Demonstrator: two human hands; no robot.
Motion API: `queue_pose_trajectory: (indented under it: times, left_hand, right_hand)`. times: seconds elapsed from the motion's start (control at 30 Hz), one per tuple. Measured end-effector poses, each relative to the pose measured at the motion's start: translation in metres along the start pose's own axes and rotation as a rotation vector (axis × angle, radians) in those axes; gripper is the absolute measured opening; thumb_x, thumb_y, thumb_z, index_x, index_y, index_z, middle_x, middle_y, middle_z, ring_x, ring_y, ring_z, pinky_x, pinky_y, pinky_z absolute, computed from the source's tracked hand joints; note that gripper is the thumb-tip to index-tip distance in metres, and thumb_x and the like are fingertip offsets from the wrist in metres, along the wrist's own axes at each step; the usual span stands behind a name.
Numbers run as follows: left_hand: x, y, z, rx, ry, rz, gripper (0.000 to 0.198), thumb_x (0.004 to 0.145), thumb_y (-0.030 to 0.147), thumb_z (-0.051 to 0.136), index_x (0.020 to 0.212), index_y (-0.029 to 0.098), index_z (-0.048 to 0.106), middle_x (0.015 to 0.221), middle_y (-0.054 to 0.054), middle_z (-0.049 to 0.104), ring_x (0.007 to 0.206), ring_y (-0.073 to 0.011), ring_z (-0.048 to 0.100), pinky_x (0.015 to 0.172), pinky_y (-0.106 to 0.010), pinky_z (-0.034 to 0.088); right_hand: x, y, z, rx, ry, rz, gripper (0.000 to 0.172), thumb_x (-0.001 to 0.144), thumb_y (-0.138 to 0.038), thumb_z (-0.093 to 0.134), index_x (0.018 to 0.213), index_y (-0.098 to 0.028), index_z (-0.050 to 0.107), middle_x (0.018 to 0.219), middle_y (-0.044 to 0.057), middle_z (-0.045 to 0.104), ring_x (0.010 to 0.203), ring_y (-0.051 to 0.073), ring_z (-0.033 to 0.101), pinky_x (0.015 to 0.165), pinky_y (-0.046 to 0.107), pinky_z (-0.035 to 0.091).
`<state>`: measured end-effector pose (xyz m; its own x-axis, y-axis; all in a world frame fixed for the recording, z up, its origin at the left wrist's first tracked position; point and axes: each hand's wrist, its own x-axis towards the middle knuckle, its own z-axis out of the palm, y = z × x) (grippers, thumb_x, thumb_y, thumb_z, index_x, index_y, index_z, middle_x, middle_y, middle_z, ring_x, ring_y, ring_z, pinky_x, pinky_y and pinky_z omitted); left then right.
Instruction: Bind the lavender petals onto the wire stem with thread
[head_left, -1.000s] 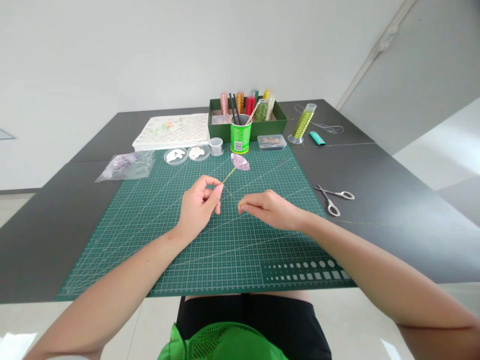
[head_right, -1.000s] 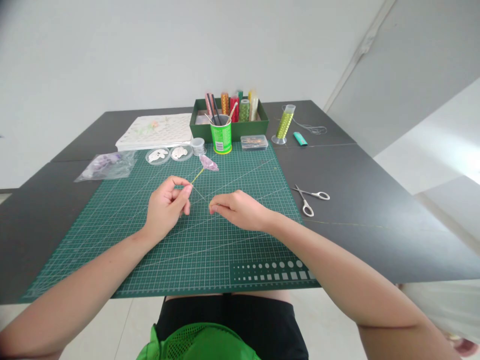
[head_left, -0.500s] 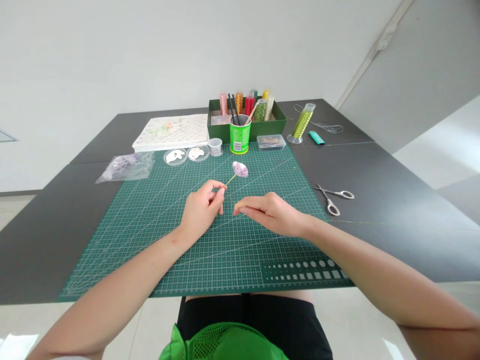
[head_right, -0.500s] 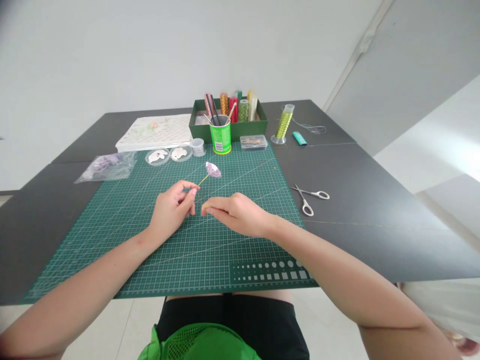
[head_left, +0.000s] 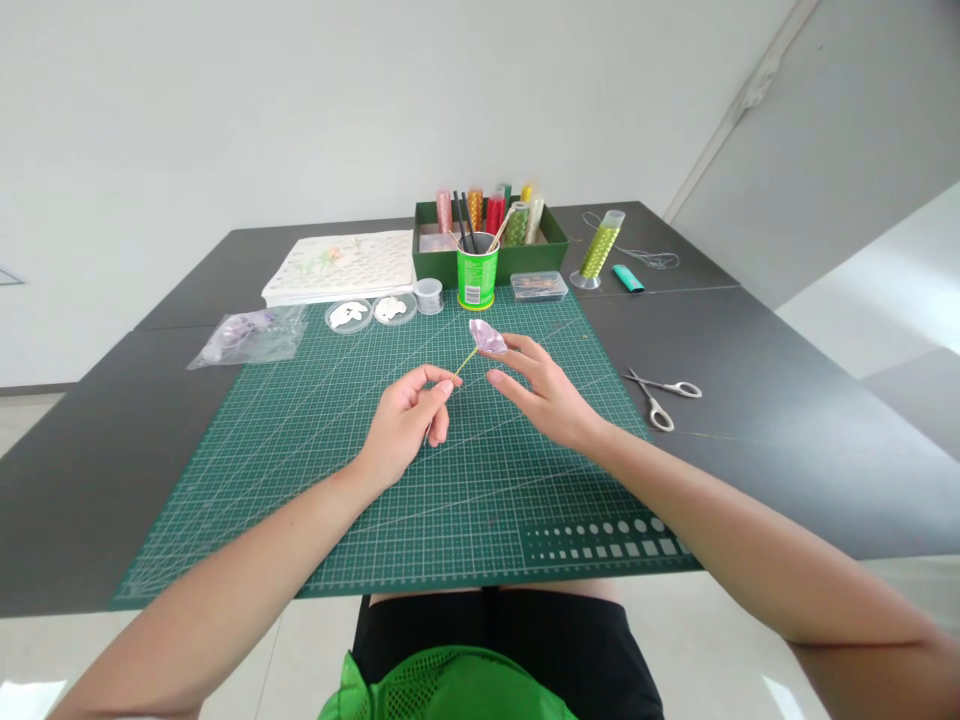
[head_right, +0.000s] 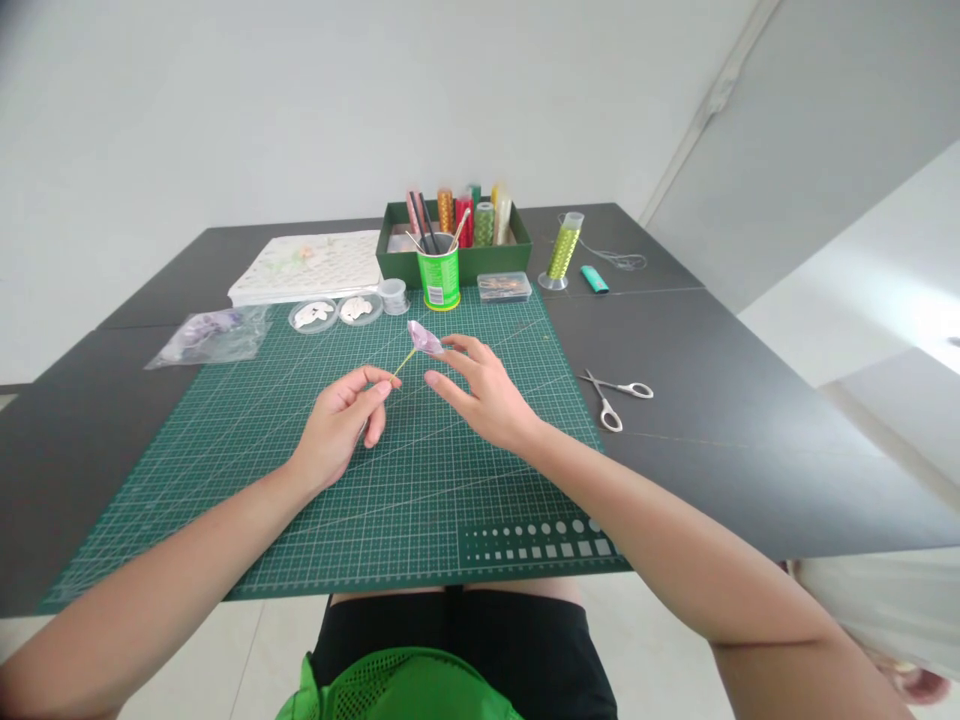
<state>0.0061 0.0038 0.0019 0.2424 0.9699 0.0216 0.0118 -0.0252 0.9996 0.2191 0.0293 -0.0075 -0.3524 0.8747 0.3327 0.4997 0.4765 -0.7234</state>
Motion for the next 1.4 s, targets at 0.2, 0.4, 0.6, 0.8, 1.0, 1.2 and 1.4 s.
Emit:
queue_pose_trajectory:
  times: [0.2,0.4,0.6,0.8,1.0,1.2,1.4]
  left_hand:
    - [-0.006,-0.004,0.010,-0.068,-0.084,-0.064,0.024,0.096,0.043,0.060,0.097,0.019,0.061,0.042,0.008,0.052,0.033,-0.0071,0.036,0.038,-0.019,0.024]
    - [-0.008,-0.010,0.016,-0.170,-0.115,-0.102,0.025,0.097,0.044,0.061,0.097,0.018,0.060,0.042,0.010,0.050,0.035,-0.0063,0.037,0.040,-0.017,0.026]
    - [-0.008,-0.012,0.015,-0.229,-0.150,-0.101,0.027,0.096,0.046,0.063,0.098,0.019,0.060,0.044,0.010,0.051,0.037,-0.0062,0.039,0.041,-0.017,0.028]
    - [-0.006,-0.013,0.011,-0.162,-0.247,-0.032,0.023,0.096,0.041,0.064,0.098,0.018,0.063,0.062,0.003,0.070,0.053,-0.0098,0.062,0.055,-0.021,0.046]
    - [-0.004,-0.008,0.005,-0.085,-0.189,0.011,0.020,0.088,0.033,0.074,0.098,0.016,0.069,0.084,-0.004,0.079,0.076,-0.0146,0.073,0.070,-0.025,0.054]
    - [-0.001,-0.007,0.001,-0.220,-0.221,-0.139,0.023,0.083,0.036,0.079,0.093,0.016,0.074,0.084,-0.005,0.080,0.073,-0.0140,0.072,0.072,-0.026,0.055]
    - [0.000,-0.006,0.004,-0.195,-0.150,-0.138,0.020,0.081,0.034,0.081,0.083,0.016,0.072,0.076,-0.003,0.077,0.064,-0.0116,0.067,0.064,-0.023,0.051]
  right_hand:
    - [-0.007,-0.017,0.018,0.679,-0.197,0.156,0.049,0.100,-0.053,0.051,0.131,-0.016,0.064,0.091,0.006,0.068,0.068,0.014,0.066,0.061,0.030,0.056]
    - [-0.010,-0.032,0.018,0.705,-0.059,0.273,0.033,0.090,-0.044,0.071,0.106,-0.015,0.072,0.050,-0.011,0.032,0.045,0.004,0.020,0.043,0.023,0.014]
    - [-0.008,-0.033,0.018,0.815,0.001,0.309,0.032,0.081,-0.048,0.080,0.090,-0.017,0.074,0.048,-0.011,0.033,0.045,0.004,0.020,0.044,0.025,0.014]
    - [-0.007,-0.031,0.014,0.902,0.004,0.351,0.036,0.073,-0.047,0.086,0.070,-0.016,0.069,0.068,-0.001,0.064,0.044,0.002,0.025,0.041,0.025,0.016]
    - [-0.006,-0.029,0.011,0.917,-0.029,0.398,0.037,0.071,-0.048,0.086,0.072,-0.015,0.069,0.060,-0.003,0.060,0.042,0.002,0.024,0.040,0.024,0.014]
    - [-0.007,-0.031,0.009,0.923,-0.056,0.380,0.037,0.071,-0.048,0.086,0.072,-0.015,0.068,0.068,-0.001,0.065,0.043,0.002,0.026,0.040,0.024,0.014]
    - [-0.007,-0.024,0.014,0.803,0.000,0.295,0.032,0.078,-0.047,0.081,0.077,-0.016,0.072,0.064,-0.002,0.059,0.049,0.005,0.029,0.046,0.025,0.022]
